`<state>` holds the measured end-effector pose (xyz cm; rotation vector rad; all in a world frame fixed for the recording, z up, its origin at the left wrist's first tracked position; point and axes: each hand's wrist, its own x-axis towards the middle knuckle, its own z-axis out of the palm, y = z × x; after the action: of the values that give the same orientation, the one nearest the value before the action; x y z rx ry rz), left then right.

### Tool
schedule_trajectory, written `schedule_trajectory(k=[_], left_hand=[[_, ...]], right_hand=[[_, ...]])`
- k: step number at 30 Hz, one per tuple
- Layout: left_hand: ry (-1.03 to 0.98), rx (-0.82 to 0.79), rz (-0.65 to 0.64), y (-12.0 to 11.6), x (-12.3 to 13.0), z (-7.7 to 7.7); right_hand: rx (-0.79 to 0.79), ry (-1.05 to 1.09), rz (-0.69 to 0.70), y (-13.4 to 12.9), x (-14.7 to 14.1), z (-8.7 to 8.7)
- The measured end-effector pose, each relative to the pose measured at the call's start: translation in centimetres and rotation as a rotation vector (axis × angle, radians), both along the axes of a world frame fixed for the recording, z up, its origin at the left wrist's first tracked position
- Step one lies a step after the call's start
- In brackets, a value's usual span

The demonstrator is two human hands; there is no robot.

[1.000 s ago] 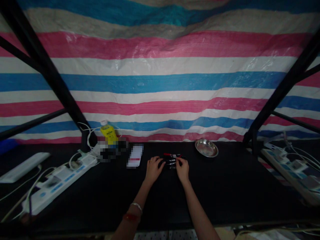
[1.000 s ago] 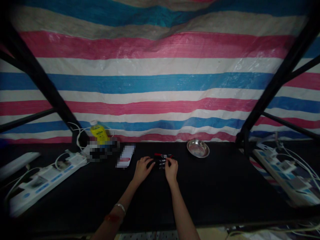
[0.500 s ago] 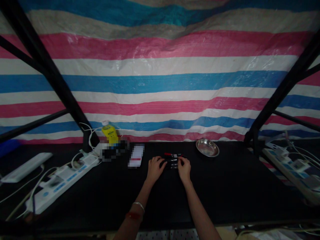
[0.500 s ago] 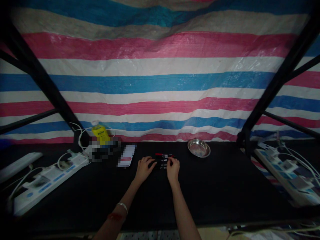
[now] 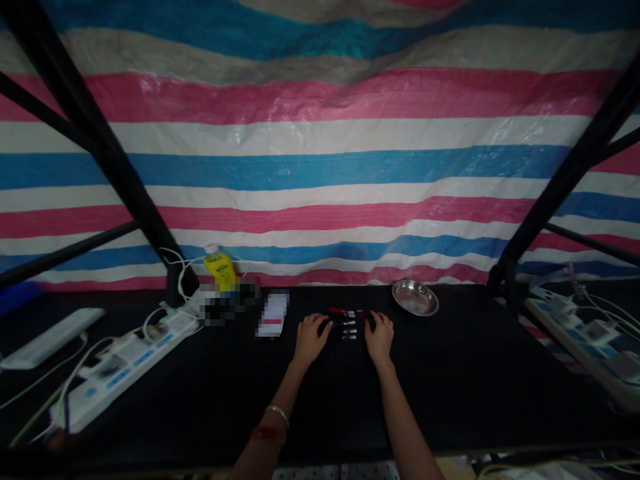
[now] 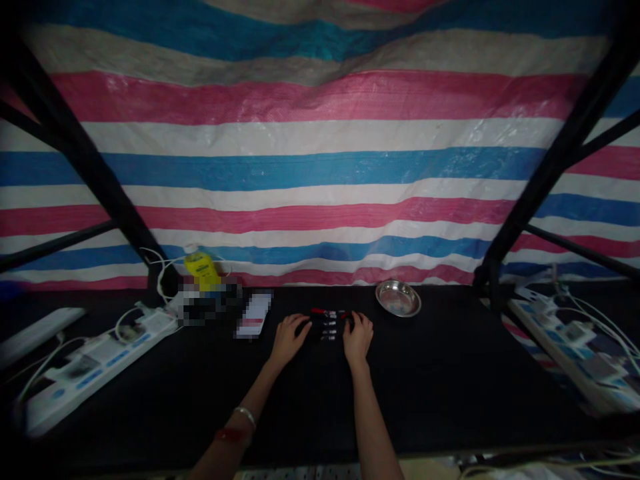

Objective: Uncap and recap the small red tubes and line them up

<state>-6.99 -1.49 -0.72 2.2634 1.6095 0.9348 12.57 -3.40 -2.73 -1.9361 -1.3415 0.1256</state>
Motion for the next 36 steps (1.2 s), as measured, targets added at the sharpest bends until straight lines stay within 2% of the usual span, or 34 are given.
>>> schedule_trajectory(k=[9, 19, 27, 31, 36], left_hand=[[0.074, 0.026, -0.026, -0.3, 0.1, 0.1], [0.09, 0.095, -0.036, -0.4, 0.1, 0.0], [0.107, 0.088, -0.031, -0.4, 0.1, 0.0], [0.095, 0.152, -0.041, -0.7, 0.1, 0.2], [0.059, 0.246, -0.074, -1.3, 0.1, 0.7]], right_hand=[[-0.04, -0.056, -0.008, -0.1, 0.1, 0.1], [0.144, 0.006, -0.059, 0.2, 0.5, -1.1], [0.14, 0.013, -0.057, -0.4, 0.7, -1.2], [0.206, 0.103, 0.019, -0.7, 0.6, -0.5], [0.357, 0.268, 0.229, -1.1, -1.3, 0.9]])
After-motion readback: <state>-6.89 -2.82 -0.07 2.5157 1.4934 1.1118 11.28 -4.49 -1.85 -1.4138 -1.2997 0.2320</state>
